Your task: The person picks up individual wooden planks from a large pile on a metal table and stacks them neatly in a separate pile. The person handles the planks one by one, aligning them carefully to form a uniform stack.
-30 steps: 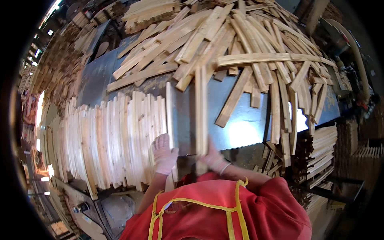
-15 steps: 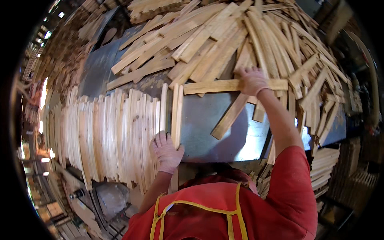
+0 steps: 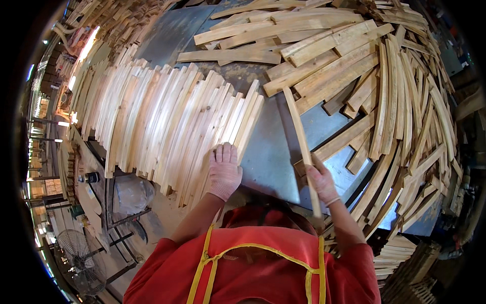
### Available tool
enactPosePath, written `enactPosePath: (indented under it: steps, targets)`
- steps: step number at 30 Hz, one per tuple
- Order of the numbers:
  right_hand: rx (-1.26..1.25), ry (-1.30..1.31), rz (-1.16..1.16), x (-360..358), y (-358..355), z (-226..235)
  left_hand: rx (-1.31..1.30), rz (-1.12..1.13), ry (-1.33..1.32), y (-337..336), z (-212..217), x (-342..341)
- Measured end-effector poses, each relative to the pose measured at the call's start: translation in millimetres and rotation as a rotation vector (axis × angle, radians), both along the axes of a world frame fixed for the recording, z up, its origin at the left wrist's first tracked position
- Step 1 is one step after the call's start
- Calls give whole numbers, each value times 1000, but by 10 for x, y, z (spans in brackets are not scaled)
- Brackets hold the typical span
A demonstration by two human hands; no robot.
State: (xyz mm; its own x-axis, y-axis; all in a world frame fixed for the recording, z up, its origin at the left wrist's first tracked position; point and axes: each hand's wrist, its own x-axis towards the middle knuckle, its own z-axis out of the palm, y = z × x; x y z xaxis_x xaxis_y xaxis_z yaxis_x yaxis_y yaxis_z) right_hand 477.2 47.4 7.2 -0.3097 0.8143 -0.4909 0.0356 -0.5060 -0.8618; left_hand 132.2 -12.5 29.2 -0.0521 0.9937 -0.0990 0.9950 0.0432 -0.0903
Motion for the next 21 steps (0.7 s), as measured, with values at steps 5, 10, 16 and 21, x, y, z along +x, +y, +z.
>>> enactPosePath:
  steps: [5, 10, 16, 21]
  targets:
    - [-1, 128, -37, -1037, -430, -388, 53, -89, -195, -39, -84, -278]
    - [296, -633, 748, -1923, -384, 214, 78, -70, -325, 11, -188, -210]
    - [417, -638, 576, -878, 536, 515, -97, -191, -194, 118, 94, -4]
    - [590, -1312, -428, 1024, 1662, 657, 155, -237, -179, 52, 32, -15]
